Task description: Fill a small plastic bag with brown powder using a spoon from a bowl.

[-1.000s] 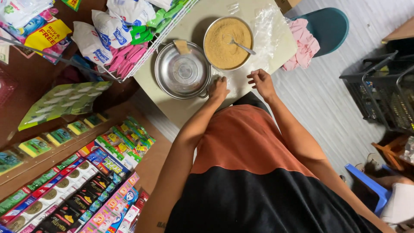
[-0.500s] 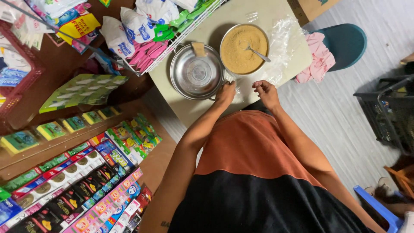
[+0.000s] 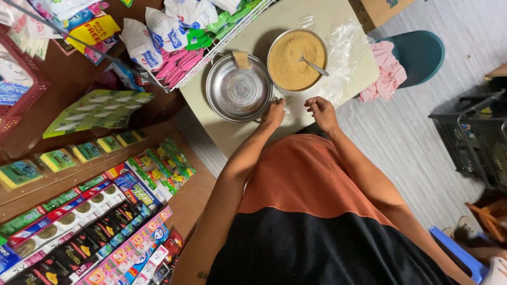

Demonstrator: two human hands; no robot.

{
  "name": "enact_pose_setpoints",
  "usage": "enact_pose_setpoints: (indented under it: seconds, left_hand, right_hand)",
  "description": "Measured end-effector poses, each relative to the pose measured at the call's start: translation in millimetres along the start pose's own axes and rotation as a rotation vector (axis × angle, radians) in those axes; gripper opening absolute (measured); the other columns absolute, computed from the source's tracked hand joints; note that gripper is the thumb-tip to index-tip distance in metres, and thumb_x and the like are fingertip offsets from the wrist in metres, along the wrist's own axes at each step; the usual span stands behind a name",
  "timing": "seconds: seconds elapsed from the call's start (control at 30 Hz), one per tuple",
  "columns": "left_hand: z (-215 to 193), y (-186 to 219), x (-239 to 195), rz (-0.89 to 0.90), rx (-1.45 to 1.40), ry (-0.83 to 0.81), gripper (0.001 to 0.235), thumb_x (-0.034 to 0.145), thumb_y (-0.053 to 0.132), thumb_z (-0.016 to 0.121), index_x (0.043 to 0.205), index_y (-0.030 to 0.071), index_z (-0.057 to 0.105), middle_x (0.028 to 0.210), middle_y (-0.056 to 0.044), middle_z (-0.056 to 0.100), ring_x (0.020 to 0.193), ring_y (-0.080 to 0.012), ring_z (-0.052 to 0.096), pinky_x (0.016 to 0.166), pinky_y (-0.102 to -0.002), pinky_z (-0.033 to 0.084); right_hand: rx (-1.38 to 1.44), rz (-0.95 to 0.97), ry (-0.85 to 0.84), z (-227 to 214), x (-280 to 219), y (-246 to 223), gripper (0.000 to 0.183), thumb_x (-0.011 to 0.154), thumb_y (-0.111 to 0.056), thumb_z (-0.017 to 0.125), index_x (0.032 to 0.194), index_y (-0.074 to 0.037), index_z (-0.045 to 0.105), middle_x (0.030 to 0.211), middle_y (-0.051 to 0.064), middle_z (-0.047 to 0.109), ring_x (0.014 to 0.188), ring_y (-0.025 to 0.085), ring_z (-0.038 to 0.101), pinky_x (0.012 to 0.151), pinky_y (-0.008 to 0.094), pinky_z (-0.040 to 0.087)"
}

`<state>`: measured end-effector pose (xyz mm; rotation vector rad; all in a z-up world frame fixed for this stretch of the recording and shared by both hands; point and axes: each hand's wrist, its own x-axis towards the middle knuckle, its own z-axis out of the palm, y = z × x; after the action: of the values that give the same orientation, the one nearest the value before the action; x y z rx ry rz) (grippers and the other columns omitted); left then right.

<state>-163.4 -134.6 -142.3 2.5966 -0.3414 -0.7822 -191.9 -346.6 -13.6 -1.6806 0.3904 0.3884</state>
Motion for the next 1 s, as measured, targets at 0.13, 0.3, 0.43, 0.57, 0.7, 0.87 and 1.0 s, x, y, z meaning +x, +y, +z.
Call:
enact_pose_setpoints:
  seconds: [0.13, 0.3, 0.43, 0.57, 0.7, 0.87, 1.0]
  left_hand:
    - [-73.1, 47.5, -36.0, 0.026, -0.022, -0.048, 0.064, 0.079, 0.021, 0.084, 0.131, 0.006, 0.051, 0.133, -0.024, 0.057, 0.114, -0.0409, 0.062, 0.09, -0.049, 0.053]
    - [-12.5, 15.8, -24.5, 0.129, 0.137, -0.025, 0.05, 0.085, 0.016, 0.073, 0.129, 0.012, 0.051, 0.136, -0.016, 0.053, 0.119, -0.0374, 0.06, 0.091, -0.05, 0.053]
    - [-19.5, 11.9, -20.9, 0.139, 0.135, 0.002, 0.028, 0.1, 0.012, 0.058, 0.128, 0.011, 0.053, 0.132, -0.017, 0.058, 0.113, -0.039, 0.064, 0.09, -0.051, 0.054]
    - [-59.3, 27.5, -33.6, -0.022, -0.153, 0.018, 0.016, 0.101, 0.017, 0.053, 0.113, 0.007, 0.059, 0.119, -0.021, 0.062, 0.105, -0.0449, 0.062, 0.086, -0.052, 0.05]
    - [-94.2, 33.5, -42.9, 0.257, -0.15, 0.163, 0.014, 0.096, 0.006, 0.055, 0.108, 0.005, 0.062, 0.114, -0.023, 0.063, 0.102, -0.0457, 0.063, 0.082, -0.052, 0.051]
    - [-190.8, 74.4, -69.5, 0.425, -0.415, 0.231, 0.02, 0.099, 0.001, 0.058, 0.117, 0.008, 0.063, 0.113, -0.02, 0.065, 0.101, -0.0401, 0.066, 0.083, -0.046, 0.053]
    - [-240.0, 101.8, -78.3, 0.442, -0.7, 0.344, 0.026, 0.1, 0.002, 0.065, 0.126, 0.005, 0.061, 0.112, -0.013, 0.069, 0.1, -0.0262, 0.067, 0.084, -0.037, 0.055]
  right_hand:
    - [-0.022, 0.053, 0.008, 1.5, 7.6, 16.6, 0.029, 0.11, -0.025, 0.056, 0.102, -0.002, 0.071, 0.099, 0.008, 0.074, 0.086, 0.014, 0.065, 0.075, 0.03, 0.053]
    - [0.018, 0.037, 0.012, 7.7, 6.0, -8.0, 0.028, 0.108, -0.026, 0.059, 0.096, 0.0, 0.06, 0.102, 0.006, 0.076, 0.086, 0.013, 0.067, 0.073, 0.028, 0.053]
    - [0.051, 0.015, -0.01, 7.2, 2.8, -14.5, 0.015, 0.101, -0.018, 0.059, 0.108, -0.006, 0.054, 0.102, 0.005, 0.073, 0.087, 0.011, 0.068, 0.072, 0.027, 0.053]
    - [-0.099, -0.057, -0.02, 7.5, 1.1, -7.4, 0.017, 0.102, -0.011, 0.061, 0.118, -0.005, 0.064, 0.105, 0.007, 0.074, 0.094, 0.015, 0.068, 0.082, 0.03, 0.055]
    - [-0.353, -0.3, -0.017, 6.8, -11.2, -54.6, 0.028, 0.096, -0.01, 0.066, 0.123, -0.004, 0.067, 0.118, 0.013, 0.071, 0.11, 0.029, 0.063, 0.094, 0.04, 0.052]
    - [-0.502, -0.629, -0.01, 11.0, -14.0, -105.0, 0.038, 0.089, -0.011, 0.074, 0.125, 0.0, 0.067, 0.125, 0.021, 0.068, 0.121, 0.041, 0.055, 0.103, 0.047, 0.043]
    - [-0.365, -0.473, 0.025, 13.1, -7.7, -117.8, 0.022, 0.094, -0.014, 0.076, 0.113, -0.003, 0.072, 0.109, 0.014, 0.073, 0.103, 0.029, 0.066, 0.094, 0.039, 0.051]
